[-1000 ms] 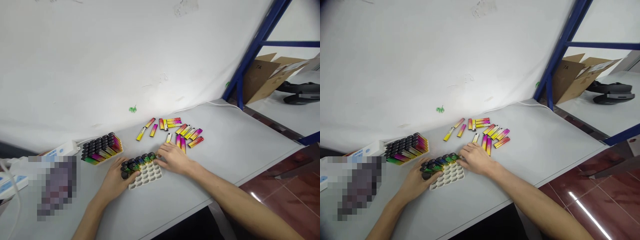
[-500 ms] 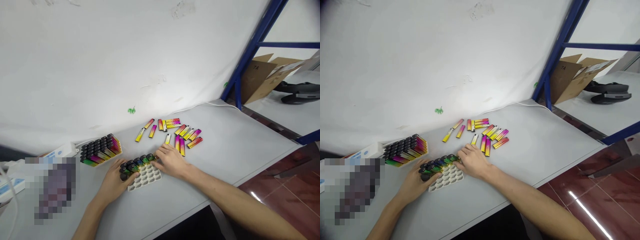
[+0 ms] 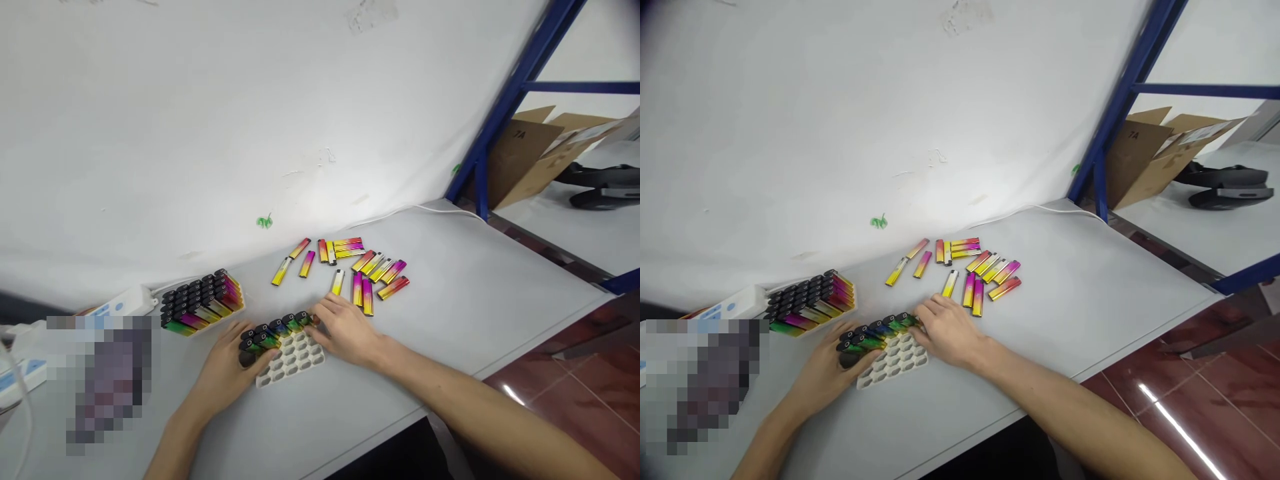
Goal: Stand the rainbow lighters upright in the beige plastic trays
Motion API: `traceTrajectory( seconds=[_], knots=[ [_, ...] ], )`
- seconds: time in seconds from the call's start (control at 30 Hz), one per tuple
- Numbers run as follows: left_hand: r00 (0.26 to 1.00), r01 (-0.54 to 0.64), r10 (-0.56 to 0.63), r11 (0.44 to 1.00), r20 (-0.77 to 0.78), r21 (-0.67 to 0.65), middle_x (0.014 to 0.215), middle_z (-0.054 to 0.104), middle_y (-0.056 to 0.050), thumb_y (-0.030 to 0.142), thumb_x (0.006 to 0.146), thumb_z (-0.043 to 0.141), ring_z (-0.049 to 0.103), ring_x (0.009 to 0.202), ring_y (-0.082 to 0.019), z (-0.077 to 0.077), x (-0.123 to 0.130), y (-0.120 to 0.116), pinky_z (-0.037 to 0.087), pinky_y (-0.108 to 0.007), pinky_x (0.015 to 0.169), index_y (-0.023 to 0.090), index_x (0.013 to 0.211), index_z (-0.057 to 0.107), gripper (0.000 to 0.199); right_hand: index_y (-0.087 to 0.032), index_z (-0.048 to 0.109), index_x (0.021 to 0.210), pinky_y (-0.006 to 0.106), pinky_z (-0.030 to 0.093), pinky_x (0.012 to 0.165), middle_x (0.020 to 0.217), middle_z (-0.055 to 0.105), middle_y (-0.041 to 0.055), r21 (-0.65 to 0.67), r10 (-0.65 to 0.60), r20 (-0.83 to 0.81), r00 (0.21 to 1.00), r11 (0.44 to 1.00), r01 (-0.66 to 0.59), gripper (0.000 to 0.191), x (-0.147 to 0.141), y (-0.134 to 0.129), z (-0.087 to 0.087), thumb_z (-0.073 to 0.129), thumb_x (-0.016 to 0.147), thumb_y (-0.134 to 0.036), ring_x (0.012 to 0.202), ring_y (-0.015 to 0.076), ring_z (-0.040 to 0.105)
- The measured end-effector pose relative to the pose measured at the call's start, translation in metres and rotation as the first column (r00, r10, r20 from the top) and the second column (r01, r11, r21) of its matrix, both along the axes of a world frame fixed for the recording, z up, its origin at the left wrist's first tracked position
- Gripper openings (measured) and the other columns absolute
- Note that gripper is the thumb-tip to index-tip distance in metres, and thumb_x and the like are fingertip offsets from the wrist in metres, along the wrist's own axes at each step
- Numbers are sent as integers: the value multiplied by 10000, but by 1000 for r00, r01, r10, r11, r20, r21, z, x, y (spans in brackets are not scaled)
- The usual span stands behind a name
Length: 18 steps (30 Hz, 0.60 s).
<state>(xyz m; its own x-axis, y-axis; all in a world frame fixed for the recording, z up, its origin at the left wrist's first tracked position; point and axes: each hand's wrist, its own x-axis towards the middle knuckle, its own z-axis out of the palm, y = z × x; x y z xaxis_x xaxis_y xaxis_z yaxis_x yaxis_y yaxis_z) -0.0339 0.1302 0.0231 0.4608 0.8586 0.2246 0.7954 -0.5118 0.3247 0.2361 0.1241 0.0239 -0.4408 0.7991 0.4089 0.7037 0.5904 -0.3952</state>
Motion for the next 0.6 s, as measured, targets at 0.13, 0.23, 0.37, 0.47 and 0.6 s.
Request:
traceTrajectory(
  seconds=[0.13,0.23,0.37,0.47,0.6],
  knots=[
    [1000,-21,21,1000,14,-16,996,689,-33,513,842,649,633,975,-248,4,-2,-1,521,-378,864,243,982,668,304,-166,628,972,334,476,730,876,684,65,-26,3,-9,1000,1000,-3,117,-2,-3,1,606,931,-273,854,214,583],
    [999,-38,38,998,4,-43,997,682,-29,523,841,653,631,972,-238,7,-4,-1,527,-360,844,242,1001,664,323,-159,628,1060,329,482,749,898,701,64,-57,22,-39,999,998,-25,167,-4,-5,-1,596,935,-265,886,215,593],
    [999,-44,43,997,-4,-62,999,687,-26,540,833,658,639,964,-233,11,-6,-1,540,-344,823,245,1001,681,340,-150,613,1165,328,481,764,919,710,59,-72,35,-69,997,997,-40,256,-5,-7,-2,580,933,-255,898,216,588],
    [999,-45,44,998,-18,-52,992,698,-30,546,830,658,649,963,-241,12,-7,-1,548,-347,819,243,999,694,349,-145,626,1168,327,465,768,893,693,57,-46,13,-47,999,999,-15,275,-2,-7,2,554,904,-175,880,211,570],
    [997,-71,70,997,-37,-27,1023,710,-44,576,810,666,656,1003,-263,9,-8,-1,556,-368,846,233,1056,699,423,-155,665,1138,395,410,849,1009,676,102,56,-275,48,960,961,272,260,8,2,6,548,912,-208,989,268,517]
  ],
)
